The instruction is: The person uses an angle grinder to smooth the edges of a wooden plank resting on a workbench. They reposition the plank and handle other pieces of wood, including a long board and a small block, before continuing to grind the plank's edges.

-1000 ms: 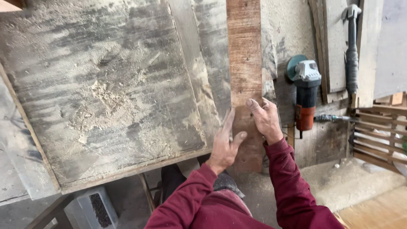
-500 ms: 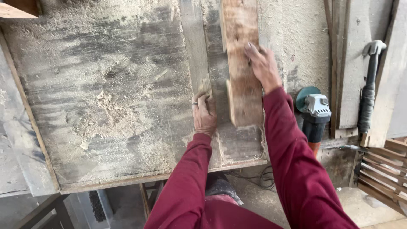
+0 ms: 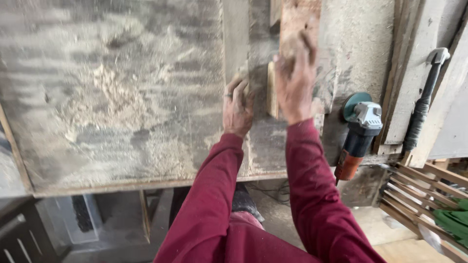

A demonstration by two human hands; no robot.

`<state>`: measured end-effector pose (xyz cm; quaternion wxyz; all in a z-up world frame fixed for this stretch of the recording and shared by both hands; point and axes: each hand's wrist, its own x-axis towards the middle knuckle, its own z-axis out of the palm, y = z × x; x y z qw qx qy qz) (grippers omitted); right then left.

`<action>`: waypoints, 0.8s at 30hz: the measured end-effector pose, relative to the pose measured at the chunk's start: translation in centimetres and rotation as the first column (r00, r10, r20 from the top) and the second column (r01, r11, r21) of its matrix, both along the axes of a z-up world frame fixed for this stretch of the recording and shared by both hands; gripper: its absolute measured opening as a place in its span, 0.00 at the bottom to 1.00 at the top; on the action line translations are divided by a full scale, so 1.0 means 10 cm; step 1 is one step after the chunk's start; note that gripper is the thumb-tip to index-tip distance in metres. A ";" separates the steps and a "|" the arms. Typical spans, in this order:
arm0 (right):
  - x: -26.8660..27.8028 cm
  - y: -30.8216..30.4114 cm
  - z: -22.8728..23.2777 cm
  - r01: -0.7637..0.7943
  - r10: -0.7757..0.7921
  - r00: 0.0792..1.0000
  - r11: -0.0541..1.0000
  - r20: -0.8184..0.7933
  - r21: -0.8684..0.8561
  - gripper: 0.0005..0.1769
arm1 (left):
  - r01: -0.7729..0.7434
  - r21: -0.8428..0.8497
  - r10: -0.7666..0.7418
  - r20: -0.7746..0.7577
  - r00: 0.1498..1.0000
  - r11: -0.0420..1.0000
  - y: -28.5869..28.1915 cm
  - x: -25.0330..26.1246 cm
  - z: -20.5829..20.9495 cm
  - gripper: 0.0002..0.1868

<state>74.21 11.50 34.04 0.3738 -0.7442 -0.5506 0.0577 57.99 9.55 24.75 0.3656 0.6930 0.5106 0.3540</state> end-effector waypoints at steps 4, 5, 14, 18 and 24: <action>-1.29 -0.61 0.27 -0.220 0.193 0.954 0.971 -0.231 -0.097 0.13 | 0.018 -0.204 0.081 0.466 0.881 0.979 -0.01 -0.29 -0.07 0.16; -1.60 -0.73 0.30 -0.259 0.237 0.945 0.963 -0.226 -0.071 0.12 | 0.094 -0.296 0.100 0.580 0.808 0.951 -0.02 -0.49 -0.07 0.17; -4.26 -1.90 0.06 -0.810 0.617 0.523 0.574 -0.588 -0.118 0.20 | -0.343 -0.540 0.611 0.458 0.646 0.768 -2.14 -3.60 0.28 0.16; -5.15 -2.11 -0.62 -0.894 0.511 0.407 0.392 -0.757 -0.216 0.18 | -0.570 -0.630 0.781 0.094 0.617 0.527 -2.45 -4.50 -0.22 0.14; -5.95 -1.82 -2.19 -0.812 0.410 0.562 0.439 -0.718 -0.385 0.15 | -0.656 -0.272 0.669 -0.058 0.741 0.704 -2.19 -5.55 -1.24 0.25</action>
